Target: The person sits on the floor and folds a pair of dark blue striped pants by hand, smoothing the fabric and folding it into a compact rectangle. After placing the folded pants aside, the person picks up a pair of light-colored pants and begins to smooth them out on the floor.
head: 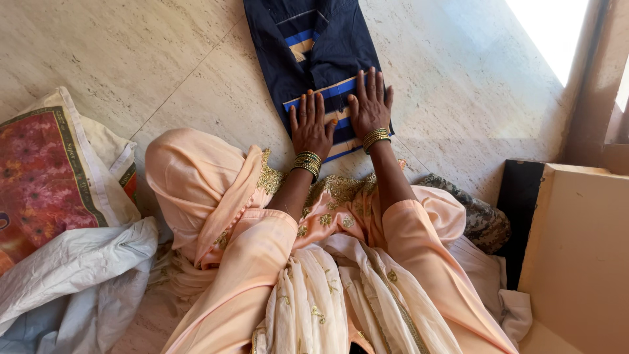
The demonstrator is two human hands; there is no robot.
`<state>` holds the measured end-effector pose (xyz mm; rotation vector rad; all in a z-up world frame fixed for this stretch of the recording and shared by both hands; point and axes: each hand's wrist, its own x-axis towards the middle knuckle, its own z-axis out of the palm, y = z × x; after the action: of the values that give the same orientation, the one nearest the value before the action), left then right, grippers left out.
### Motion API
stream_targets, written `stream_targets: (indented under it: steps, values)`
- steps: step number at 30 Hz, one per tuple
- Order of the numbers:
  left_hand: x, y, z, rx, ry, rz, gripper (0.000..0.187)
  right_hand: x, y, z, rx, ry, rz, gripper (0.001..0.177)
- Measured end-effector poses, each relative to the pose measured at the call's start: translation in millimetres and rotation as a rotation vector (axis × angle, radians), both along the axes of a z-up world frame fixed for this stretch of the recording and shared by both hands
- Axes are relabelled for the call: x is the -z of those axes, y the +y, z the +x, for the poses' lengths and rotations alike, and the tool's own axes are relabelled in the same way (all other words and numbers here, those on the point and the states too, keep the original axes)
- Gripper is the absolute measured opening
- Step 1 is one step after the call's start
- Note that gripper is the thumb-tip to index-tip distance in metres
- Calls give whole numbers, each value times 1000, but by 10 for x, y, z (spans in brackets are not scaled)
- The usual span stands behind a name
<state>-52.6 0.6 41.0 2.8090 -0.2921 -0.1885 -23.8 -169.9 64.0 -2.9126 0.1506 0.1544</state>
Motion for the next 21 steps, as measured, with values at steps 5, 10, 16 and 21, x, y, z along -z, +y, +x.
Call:
stream_targets:
  steps: [5, 10, 16, 21]
  values:
    - [-64, 96, 46, -212, 35, 90, 74, 71, -236, -312, 110, 35, 13, 66]
    - [-293, 131, 172, -444, 80, 139, 77, 0, -316, -526, 226, 43, -8, 67]
    - [-190, 2, 137, 43, -114, 8, 66, 39, -4, -328, -84, -129, 51, 67]
    - [-111, 9, 159, 24, 0, 107, 69, -12, 89, -317, -46, -30, 72, 67]
